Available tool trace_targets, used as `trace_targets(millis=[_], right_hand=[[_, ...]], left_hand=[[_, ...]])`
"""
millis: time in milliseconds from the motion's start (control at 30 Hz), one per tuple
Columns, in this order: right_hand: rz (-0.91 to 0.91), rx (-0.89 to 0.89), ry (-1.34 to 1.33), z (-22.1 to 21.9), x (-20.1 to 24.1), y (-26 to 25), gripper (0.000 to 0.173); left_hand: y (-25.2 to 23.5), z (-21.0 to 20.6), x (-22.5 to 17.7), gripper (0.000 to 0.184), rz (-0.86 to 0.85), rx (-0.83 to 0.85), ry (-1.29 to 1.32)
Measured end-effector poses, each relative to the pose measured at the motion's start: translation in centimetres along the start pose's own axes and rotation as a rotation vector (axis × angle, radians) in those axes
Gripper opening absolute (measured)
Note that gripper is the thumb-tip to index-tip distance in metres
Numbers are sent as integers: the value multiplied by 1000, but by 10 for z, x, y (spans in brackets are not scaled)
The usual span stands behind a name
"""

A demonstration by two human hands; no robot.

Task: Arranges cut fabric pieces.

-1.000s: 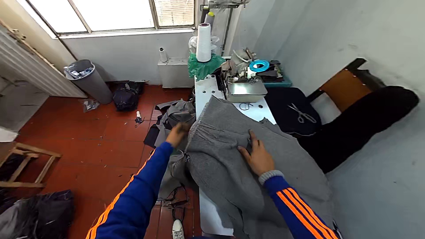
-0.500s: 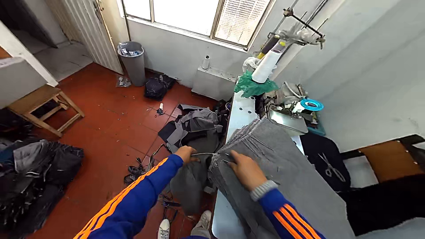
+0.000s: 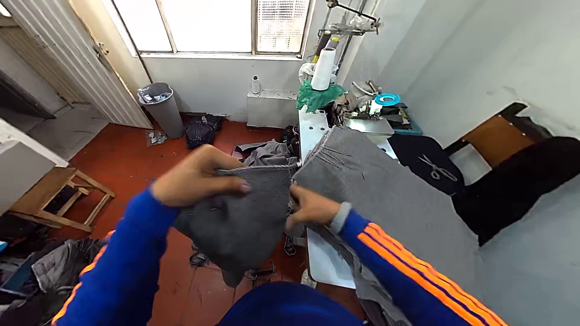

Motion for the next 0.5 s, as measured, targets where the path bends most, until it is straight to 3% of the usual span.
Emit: trace_targets(millis=[33, 100, 167, 233, 300, 367, 433, 500], right_hand=[[-22, 32, 44, -23, -9, -2, 72], [-53, 13, 112, -66, -32, -3, 45], [-50, -119, 95, -71, -35, 18, 22], [44, -377, 129, -29, -25, 76, 15], [155, -678, 244, 38, -10, 163, 10], [139, -901, 407, 102, 25, 255, 12], [-69, -1089, 532, 152, 71, 310, 12], [-343, -1206, 690, 212, 53, 325, 9]], left_hand=[[2, 19, -24, 21, -75, -31, -48], [14, 56, -51, 13, -142, -170, -182], [26, 83, -60, 12, -29, -425, -235], [22, 83, -67, 25, 224, -761, -196], [17, 75, -50, 32, 299, -893, -112], [-8, 54, -27, 31, 164, -908, -63], [-61, 20, 10, 27, 72, -802, -83], [-134, -36, 65, 24, 158, -680, -88]])
Point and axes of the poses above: each hand's wrist, its own y-axis away from the middle knuckle, its own z-axis out of the back of the hand, x = y × z, the point moved 5 cm from there along -y, towards the middle knuckle, and after that the axes turned 2 degrees about -z, right-handed, at the moved point
